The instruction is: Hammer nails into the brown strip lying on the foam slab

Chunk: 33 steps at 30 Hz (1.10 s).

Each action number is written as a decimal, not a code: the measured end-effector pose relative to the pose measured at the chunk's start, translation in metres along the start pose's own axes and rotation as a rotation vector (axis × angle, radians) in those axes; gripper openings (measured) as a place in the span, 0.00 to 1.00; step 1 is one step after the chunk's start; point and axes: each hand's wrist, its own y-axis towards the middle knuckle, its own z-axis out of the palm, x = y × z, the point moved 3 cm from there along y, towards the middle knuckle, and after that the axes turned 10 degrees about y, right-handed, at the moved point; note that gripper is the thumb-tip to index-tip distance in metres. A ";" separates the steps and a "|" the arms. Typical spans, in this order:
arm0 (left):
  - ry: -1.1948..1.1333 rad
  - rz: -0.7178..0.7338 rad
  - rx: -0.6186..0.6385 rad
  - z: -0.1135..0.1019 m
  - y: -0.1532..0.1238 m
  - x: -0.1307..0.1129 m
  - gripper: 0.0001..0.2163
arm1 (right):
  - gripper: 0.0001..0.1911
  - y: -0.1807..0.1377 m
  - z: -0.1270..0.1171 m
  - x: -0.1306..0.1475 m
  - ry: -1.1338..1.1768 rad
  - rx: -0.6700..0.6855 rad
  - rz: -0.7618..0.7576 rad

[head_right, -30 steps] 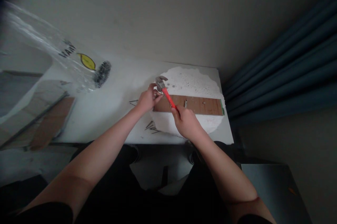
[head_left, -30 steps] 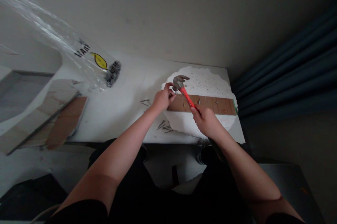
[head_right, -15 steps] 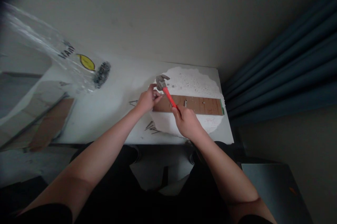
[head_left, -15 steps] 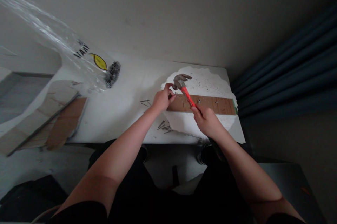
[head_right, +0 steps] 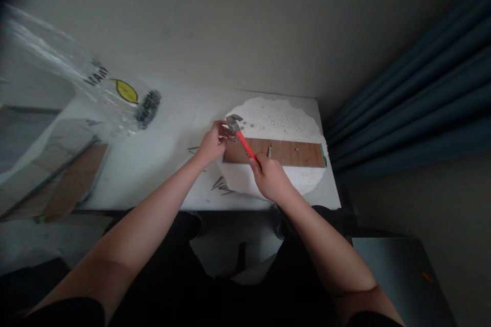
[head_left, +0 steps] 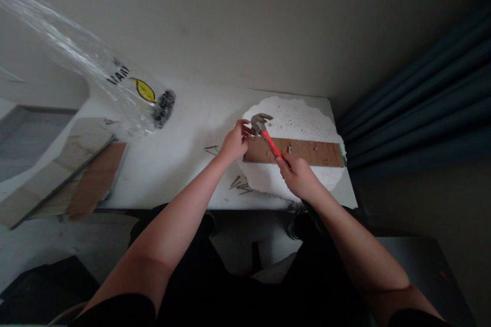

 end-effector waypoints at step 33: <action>0.271 -0.056 0.028 -0.004 -0.003 -0.002 0.13 | 0.17 -0.001 0.003 -0.010 0.066 0.000 0.049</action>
